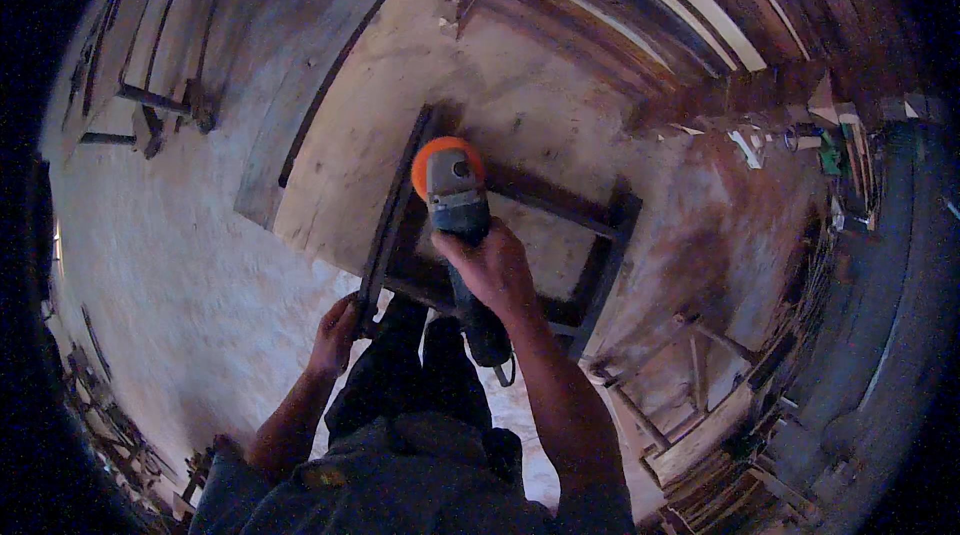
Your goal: The person repeatedly picks up wooden frames from a stack, uses an angle grinder with an orange sanding disc to sand the frame surfaces, and places the frames back on the stack. The person handles the frames one at a time, repositioning them to sand different sides before returning them to the pile.
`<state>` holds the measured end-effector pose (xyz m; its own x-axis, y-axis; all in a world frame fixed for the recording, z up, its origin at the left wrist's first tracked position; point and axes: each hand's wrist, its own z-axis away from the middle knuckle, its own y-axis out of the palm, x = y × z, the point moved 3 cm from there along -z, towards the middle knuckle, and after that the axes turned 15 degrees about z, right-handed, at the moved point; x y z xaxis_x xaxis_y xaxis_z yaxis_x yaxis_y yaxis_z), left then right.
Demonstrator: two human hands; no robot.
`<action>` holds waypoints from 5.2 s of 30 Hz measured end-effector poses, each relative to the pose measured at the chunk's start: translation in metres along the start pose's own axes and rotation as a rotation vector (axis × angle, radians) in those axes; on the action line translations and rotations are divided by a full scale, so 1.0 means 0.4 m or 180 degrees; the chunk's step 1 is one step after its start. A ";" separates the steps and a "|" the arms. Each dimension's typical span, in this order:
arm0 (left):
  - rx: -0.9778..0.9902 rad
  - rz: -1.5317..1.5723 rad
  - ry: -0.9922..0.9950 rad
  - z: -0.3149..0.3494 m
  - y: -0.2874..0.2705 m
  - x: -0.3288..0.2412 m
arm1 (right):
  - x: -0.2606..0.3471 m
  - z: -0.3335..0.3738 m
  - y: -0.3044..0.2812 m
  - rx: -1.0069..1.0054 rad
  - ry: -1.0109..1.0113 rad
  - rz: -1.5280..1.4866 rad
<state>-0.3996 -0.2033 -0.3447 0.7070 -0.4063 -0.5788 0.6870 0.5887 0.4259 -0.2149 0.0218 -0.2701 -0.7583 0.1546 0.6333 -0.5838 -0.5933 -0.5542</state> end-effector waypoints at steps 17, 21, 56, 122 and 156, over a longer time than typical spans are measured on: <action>-0.0145 -0.0011 0.0011 -0.008 -0.033 0.001 | -0.066 0.263 0.072 0.0712 -0.0292 0.0363; -0.0160 -0.0012 0.0107 -0.009 -0.034 0.006 | -0.060 0.284 0.102 0.0805 -0.0257 0.0605; 0.1815 -0.4999 0.2908 -0.043 0.307 0.041 | -0.302 0.552 -0.139 -0.0943 0.0760 -0.0551; -0.0026 -0.5079 0.3033 -0.014 0.130 -0.096 | -0.512 0.527 -0.150 -0.0991 0.1624 -0.0742; -0.0650 -0.1216 0.0323 -0.073 -0.015 -0.069 | -0.429 0.229 -0.274 -0.1355 0.1370 -0.0439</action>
<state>-0.4281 -0.1753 -0.3514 0.3818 -0.5569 -0.7376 0.8413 0.5398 0.0279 0.0056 -0.0120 -0.2686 -0.6649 0.5646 0.4890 -0.6820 -0.1918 -0.7058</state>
